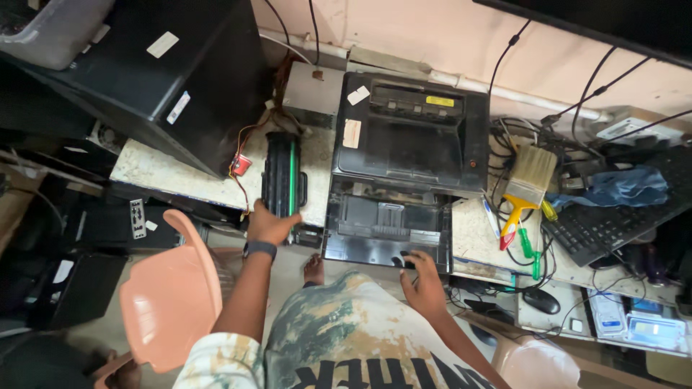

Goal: The person uses a yellow screwdriver to adjust a small black component, then handles a green toner cartridge. They brush the printer's top surface, open the front cover, and insert the toner cartridge into the printer.

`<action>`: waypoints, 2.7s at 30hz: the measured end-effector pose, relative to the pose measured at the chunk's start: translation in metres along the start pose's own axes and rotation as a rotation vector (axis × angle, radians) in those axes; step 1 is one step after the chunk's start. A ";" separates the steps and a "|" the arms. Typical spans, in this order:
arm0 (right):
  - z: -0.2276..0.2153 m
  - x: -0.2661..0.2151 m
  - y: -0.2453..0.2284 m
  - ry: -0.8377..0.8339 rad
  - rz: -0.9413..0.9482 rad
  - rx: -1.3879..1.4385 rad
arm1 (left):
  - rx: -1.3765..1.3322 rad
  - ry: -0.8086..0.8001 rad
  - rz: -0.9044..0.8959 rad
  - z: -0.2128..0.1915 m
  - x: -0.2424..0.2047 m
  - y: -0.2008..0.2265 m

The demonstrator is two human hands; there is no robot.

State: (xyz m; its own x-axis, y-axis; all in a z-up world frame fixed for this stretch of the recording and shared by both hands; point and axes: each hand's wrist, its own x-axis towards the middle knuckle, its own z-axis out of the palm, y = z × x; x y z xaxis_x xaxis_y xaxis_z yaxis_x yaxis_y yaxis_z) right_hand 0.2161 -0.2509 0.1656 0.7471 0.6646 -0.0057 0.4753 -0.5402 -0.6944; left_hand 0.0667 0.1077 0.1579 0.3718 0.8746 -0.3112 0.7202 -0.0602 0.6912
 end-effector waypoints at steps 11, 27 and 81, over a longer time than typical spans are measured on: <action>0.010 0.031 -0.060 -0.443 -0.134 0.422 | -0.750 -0.115 0.115 0.015 -0.148 -0.023; -0.066 -0.023 -0.089 -0.257 -0.067 0.202 | -0.982 -0.707 0.351 0.084 -0.224 -0.049; -0.067 -0.060 -0.051 -0.262 -0.388 -0.096 | -0.509 -0.598 0.528 0.100 -0.244 0.080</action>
State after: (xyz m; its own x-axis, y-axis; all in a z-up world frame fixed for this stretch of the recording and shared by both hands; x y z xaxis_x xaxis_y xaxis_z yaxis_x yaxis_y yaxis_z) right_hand 0.1782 -0.2983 0.2494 0.3691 0.9280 0.0513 0.7461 -0.2630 -0.6117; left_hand 0.0918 -0.1585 0.2237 0.9171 0.3939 -0.0618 0.0831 -0.0372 0.9958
